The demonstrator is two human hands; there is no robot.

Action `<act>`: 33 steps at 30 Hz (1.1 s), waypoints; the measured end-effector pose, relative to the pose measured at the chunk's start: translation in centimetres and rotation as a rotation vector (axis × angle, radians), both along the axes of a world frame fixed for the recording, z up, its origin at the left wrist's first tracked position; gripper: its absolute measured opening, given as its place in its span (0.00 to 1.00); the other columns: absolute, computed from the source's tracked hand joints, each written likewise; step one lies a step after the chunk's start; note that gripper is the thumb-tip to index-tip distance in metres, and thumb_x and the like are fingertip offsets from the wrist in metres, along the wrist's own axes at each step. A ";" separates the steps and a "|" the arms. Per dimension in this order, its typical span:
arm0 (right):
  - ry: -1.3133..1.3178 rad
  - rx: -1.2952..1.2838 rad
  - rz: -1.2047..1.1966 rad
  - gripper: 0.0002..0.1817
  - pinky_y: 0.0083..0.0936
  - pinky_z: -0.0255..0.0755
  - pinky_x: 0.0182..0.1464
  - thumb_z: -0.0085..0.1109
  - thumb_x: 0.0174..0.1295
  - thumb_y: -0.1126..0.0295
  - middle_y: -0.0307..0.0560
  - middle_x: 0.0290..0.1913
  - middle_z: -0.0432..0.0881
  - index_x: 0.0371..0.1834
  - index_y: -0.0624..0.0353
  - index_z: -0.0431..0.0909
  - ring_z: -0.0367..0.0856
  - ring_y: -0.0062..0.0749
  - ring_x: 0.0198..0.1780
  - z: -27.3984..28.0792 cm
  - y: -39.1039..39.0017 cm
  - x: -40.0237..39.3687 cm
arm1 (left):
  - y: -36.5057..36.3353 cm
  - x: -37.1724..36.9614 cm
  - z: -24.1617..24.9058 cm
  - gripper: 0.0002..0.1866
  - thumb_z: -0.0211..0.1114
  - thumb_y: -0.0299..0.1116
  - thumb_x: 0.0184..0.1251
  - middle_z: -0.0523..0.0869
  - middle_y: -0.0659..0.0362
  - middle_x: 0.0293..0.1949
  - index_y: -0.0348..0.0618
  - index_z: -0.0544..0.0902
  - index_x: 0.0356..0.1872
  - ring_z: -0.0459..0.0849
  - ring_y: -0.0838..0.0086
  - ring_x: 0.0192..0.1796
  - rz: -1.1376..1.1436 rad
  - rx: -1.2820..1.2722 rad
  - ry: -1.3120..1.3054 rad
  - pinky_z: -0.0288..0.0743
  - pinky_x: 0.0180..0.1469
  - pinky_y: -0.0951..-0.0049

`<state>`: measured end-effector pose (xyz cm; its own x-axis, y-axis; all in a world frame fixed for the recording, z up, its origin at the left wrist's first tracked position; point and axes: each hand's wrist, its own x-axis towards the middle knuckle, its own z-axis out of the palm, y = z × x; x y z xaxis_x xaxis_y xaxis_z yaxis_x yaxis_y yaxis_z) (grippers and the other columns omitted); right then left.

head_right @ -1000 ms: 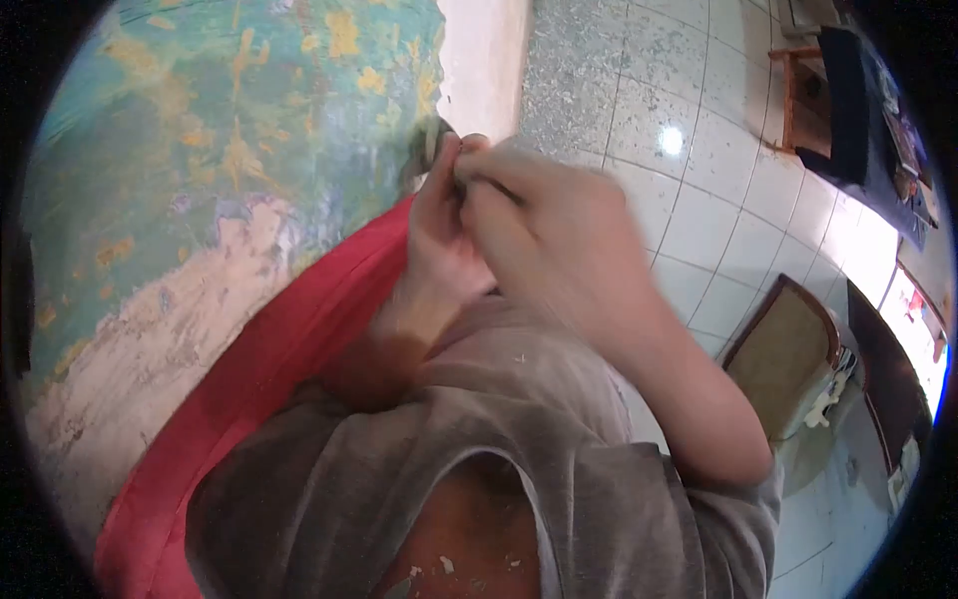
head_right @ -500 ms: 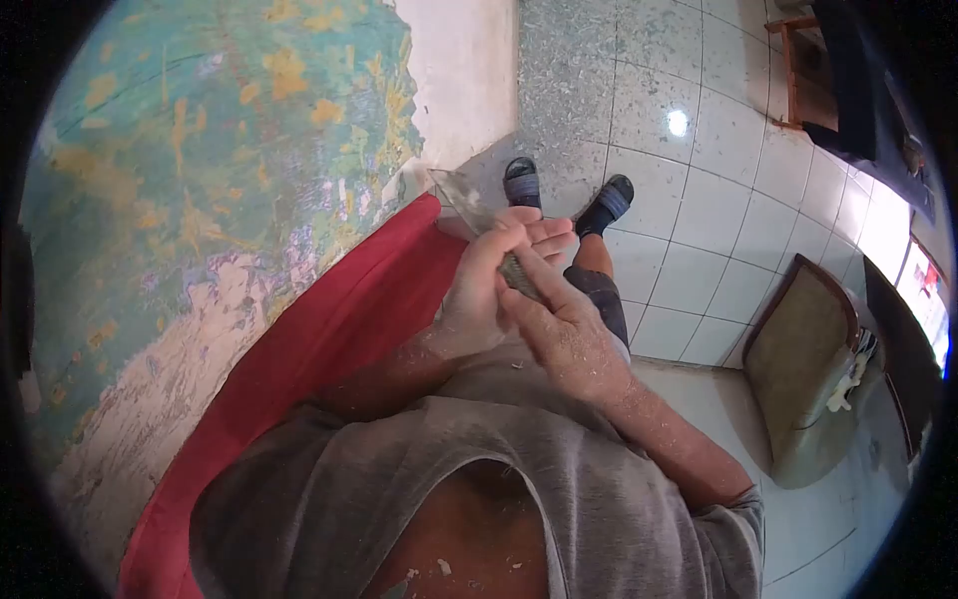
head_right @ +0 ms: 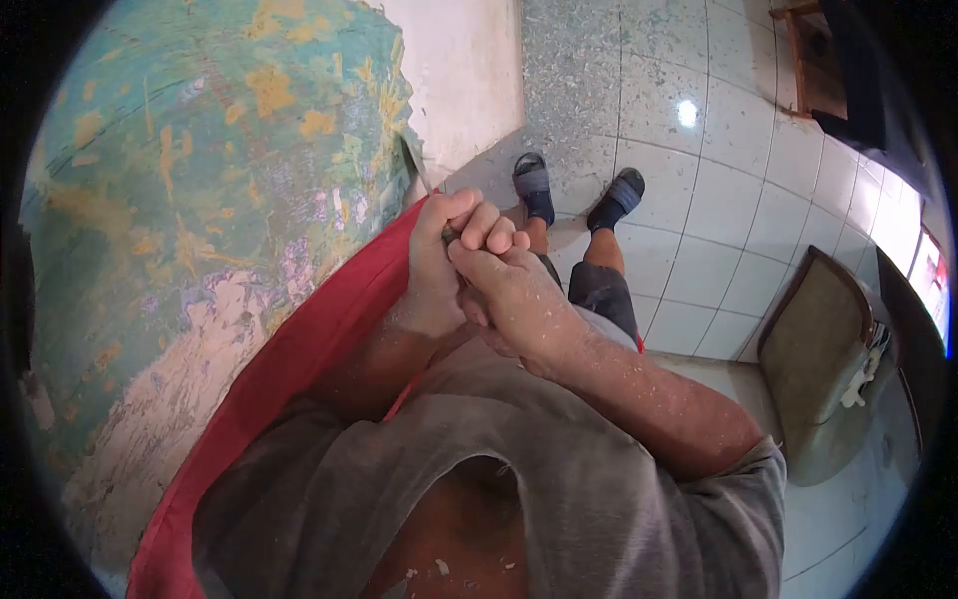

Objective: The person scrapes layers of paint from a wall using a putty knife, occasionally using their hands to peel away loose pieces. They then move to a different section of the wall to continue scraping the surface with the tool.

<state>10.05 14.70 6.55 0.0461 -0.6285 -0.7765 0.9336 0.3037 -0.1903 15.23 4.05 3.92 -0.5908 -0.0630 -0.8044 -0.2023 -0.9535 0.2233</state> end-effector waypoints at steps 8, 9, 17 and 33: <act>0.378 -0.071 0.069 0.18 0.20 0.51 0.15 0.45 0.75 0.52 0.39 0.21 0.68 0.38 0.56 0.68 0.61 0.20 0.15 0.9 0.9 -0.9 | 1.4 0.3 1.6 0.18 0.56 0.45 0.65 0.72 0.64 0.20 0.54 0.65 0.17 0.76 0.70 0.31 -0.036 0.205 0.132 0.75 0.51 0.61; 0.281 -0.019 0.036 0.18 0.20 0.50 0.15 0.46 0.75 0.51 0.38 0.20 0.68 0.38 0.55 0.68 0.60 0.20 0.14 0.0 0.2 -0.7 | 0.6 0.1 -0.5 0.18 0.56 0.45 0.65 0.73 0.64 0.20 0.53 0.66 0.17 0.76 0.70 0.31 0.020 0.141 -0.003 0.75 0.52 0.61; 0.085 0.038 0.152 0.16 0.19 0.44 0.13 0.47 0.75 0.50 0.36 0.20 0.68 0.38 0.50 0.69 0.57 0.18 0.13 2.1 3.3 -2.5 | 2.7 -0.7 2.5 0.19 0.56 0.42 0.65 0.75 0.62 0.21 0.52 0.64 0.15 0.77 0.71 0.30 0.056 0.221 -0.043 0.74 0.55 0.62; 0.229 -0.152 0.207 0.06 0.27 0.62 0.22 0.54 0.67 0.67 0.42 0.28 0.72 0.38 0.57 0.71 0.69 0.33 0.21 -4.6 1.3 -3.4 | 0.4 -1.7 -3.3 0.18 0.55 0.40 0.65 0.74 0.60 0.19 0.49 0.67 0.15 0.78 0.69 0.32 0.130 0.173 -0.121 0.74 0.58 0.64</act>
